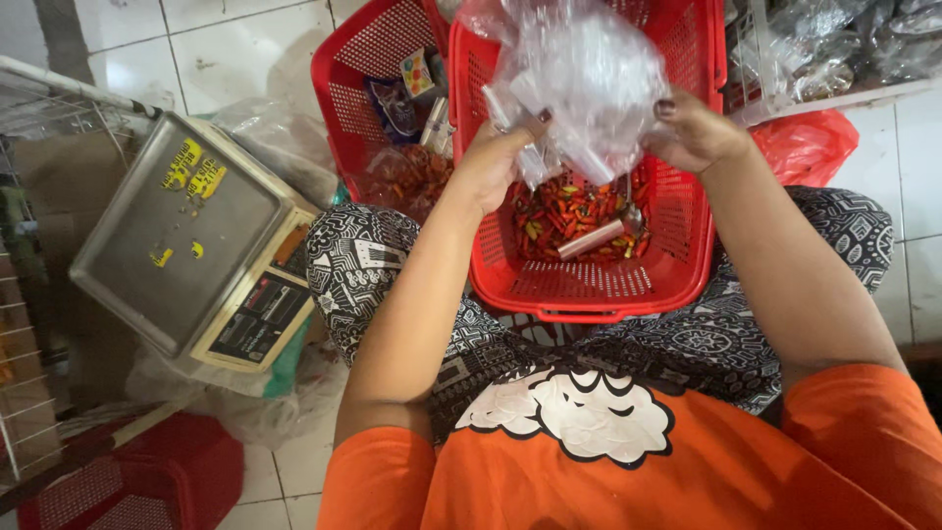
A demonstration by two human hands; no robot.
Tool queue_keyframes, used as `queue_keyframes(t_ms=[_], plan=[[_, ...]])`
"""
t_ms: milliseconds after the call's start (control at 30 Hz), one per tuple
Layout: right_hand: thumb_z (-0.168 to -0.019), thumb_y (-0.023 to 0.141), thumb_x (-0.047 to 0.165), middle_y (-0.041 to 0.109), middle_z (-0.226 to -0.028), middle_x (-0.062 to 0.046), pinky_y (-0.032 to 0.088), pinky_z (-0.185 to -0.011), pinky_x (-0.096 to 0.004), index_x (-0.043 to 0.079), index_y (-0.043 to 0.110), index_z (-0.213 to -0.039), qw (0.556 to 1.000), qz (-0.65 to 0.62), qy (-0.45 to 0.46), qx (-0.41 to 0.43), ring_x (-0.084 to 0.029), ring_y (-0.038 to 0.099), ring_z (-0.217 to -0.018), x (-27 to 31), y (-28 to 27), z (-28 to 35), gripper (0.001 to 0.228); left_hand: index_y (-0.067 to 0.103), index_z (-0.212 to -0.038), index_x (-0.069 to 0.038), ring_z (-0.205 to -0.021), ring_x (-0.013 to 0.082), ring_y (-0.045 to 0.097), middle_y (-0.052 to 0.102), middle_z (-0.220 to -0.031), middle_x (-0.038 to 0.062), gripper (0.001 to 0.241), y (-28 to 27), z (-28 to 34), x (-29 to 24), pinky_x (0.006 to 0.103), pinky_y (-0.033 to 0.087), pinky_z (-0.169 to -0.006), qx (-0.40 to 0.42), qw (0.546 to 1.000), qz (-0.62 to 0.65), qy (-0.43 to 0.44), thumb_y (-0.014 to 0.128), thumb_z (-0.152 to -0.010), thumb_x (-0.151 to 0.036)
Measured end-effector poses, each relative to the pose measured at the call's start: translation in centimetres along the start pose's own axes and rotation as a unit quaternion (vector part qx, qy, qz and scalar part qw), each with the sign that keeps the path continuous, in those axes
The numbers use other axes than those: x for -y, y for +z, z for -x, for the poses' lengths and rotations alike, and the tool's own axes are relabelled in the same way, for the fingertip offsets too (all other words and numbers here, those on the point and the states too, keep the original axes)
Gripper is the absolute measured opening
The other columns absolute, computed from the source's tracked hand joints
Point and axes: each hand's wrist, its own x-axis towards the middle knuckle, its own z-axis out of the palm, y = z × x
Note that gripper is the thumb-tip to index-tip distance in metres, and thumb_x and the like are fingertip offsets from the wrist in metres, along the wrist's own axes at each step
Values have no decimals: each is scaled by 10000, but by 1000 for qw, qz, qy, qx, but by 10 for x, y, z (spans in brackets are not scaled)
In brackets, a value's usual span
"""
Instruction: The person sorts small red chilies from a large red basket into small plastic bags, occasionally weighing them on a digital scale and organizing the bags in a smaller red basket.
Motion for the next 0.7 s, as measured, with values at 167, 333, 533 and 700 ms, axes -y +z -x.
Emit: queue_keyframes(t_ms=[167, 333, 533, 700], plan=[[-901, 730, 27, 710, -1238, -166, 594, -867, -378, -13, 551, -1326, 964, 213, 12, -157, -236, 715, -1081, -4, 28, -7, 464, 578, -1347, -19, -1083, 241, 687, 712, -1188, 100, 575, -7, -12, 19, 437, 585, -880, -13, 999, -51, -1, 765, -887, -308], [-935, 687, 3, 732, -1203, -100, 602, -950, -353, -11, 634, -1283, 964, 207, -70, -152, -205, 725, -1076, -8, 32, -14, 353, 526, -1376, -52, -1079, 233, 714, 681, -1244, 116, 554, 0, -20, 64, 462, 609, -966, -71, 994, 72, 40, 695, -937, -345], [-953, 722, 7, 624, -1308, -232, 512, -1076, -427, -121, 524, -1357, 847, 458, -220, -155, -324, 623, -1182, -13, 41, -18, 468, 458, -1416, -162, -863, 263, 694, 619, -1216, 24, 467, -7, -14, 107, 387, 582, -789, -146, 988, 31, -49, 497, -1027, -417], [-909, 831, 132, 622, -1312, -300, 481, -1026, -442, -85, 502, -1491, 598, 757, -223, -140, -411, 610, -1205, -21, 82, -8, 704, 646, -1270, -49, -881, 107, 679, 701, -1075, 45, 284, -38, -3, 110, 269, 589, -723, -50, 988, -71, 129, 561, -1007, -113]])
